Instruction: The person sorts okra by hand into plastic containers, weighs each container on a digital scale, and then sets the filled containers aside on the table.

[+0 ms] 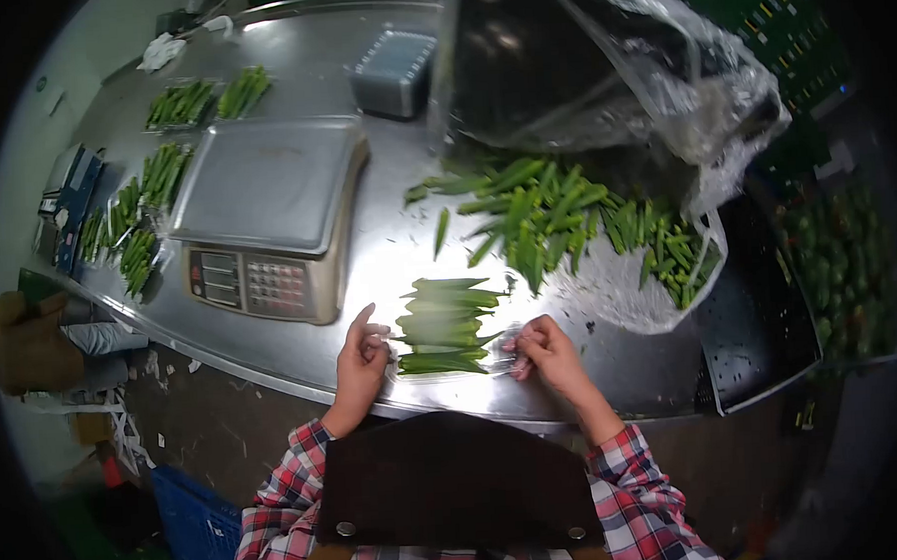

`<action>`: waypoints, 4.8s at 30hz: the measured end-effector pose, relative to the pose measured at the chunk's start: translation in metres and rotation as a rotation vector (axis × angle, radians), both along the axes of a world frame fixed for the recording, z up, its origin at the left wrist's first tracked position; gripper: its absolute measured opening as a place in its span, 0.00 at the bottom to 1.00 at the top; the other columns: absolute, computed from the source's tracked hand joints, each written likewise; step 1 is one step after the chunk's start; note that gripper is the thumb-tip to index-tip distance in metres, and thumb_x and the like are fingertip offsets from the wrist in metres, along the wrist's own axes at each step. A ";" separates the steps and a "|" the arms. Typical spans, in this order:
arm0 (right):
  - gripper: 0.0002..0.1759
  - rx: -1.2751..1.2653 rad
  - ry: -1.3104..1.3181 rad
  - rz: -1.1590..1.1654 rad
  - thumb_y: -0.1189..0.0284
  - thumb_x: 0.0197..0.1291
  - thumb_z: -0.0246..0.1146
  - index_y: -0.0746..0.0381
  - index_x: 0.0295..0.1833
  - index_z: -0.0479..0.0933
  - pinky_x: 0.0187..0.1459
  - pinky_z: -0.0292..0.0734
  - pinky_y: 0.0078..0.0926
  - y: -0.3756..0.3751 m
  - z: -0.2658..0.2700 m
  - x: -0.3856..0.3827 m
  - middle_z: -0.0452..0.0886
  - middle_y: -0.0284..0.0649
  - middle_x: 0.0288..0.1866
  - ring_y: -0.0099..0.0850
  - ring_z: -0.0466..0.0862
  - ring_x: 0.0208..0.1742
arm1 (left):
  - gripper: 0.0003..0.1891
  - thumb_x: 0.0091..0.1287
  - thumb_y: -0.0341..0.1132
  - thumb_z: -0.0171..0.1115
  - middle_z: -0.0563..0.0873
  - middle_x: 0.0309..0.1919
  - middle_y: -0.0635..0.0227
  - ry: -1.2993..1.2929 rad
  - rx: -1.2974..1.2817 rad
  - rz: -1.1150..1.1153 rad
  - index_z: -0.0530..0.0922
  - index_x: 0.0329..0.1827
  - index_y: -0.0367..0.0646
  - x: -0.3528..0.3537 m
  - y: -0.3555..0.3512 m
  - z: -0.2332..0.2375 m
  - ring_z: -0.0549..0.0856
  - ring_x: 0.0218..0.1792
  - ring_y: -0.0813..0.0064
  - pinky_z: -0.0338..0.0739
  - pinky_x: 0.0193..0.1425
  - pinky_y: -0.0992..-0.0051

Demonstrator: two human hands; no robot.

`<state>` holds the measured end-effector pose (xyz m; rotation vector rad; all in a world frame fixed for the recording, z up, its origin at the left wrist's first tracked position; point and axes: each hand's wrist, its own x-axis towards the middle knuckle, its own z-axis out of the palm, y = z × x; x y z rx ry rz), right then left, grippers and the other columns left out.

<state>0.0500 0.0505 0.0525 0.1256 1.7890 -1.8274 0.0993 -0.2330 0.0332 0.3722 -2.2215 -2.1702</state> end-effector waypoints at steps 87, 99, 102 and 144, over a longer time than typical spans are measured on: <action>0.18 1.492 0.863 0.219 0.75 0.54 0.54 0.67 0.52 0.70 0.54 0.69 0.35 -0.311 0.035 -0.358 0.75 0.51 0.47 0.45 0.74 0.51 | 0.18 0.71 0.41 0.43 0.73 0.52 0.56 0.520 0.921 1.095 0.64 0.57 0.36 -0.337 -0.810 -0.069 0.78 0.45 0.58 0.81 0.46 0.61; 0.06 1.504 1.214 0.397 0.74 0.48 0.59 0.62 0.33 0.72 0.39 0.71 0.36 -0.300 0.060 -0.365 0.72 0.43 0.29 0.42 0.75 0.36 | 0.18 0.67 0.41 0.47 0.78 0.46 0.63 0.118 0.650 1.131 0.70 0.54 0.38 -0.349 -0.822 -0.073 0.80 0.40 0.65 0.77 0.39 0.64; 0.06 1.368 1.243 0.214 0.75 0.47 0.61 0.61 0.33 0.73 0.37 0.71 0.35 -0.307 0.079 -0.338 0.71 0.42 0.28 0.42 0.74 0.35 | 0.17 0.66 0.39 0.48 0.79 0.45 0.63 0.201 0.508 1.036 0.72 0.52 0.39 -0.342 -0.792 -0.029 0.81 0.39 0.69 0.76 0.40 0.67; 0.20 1.307 0.917 -0.816 0.72 0.51 0.58 0.70 0.49 0.69 0.57 0.63 0.41 0.208 0.006 -0.131 0.71 0.54 0.51 0.49 0.69 0.55 | 0.13 0.58 0.29 0.57 0.75 0.51 0.55 0.091 -0.796 -0.526 0.76 0.46 0.38 -0.003 0.018 0.002 0.71 0.54 0.52 0.61 0.62 0.58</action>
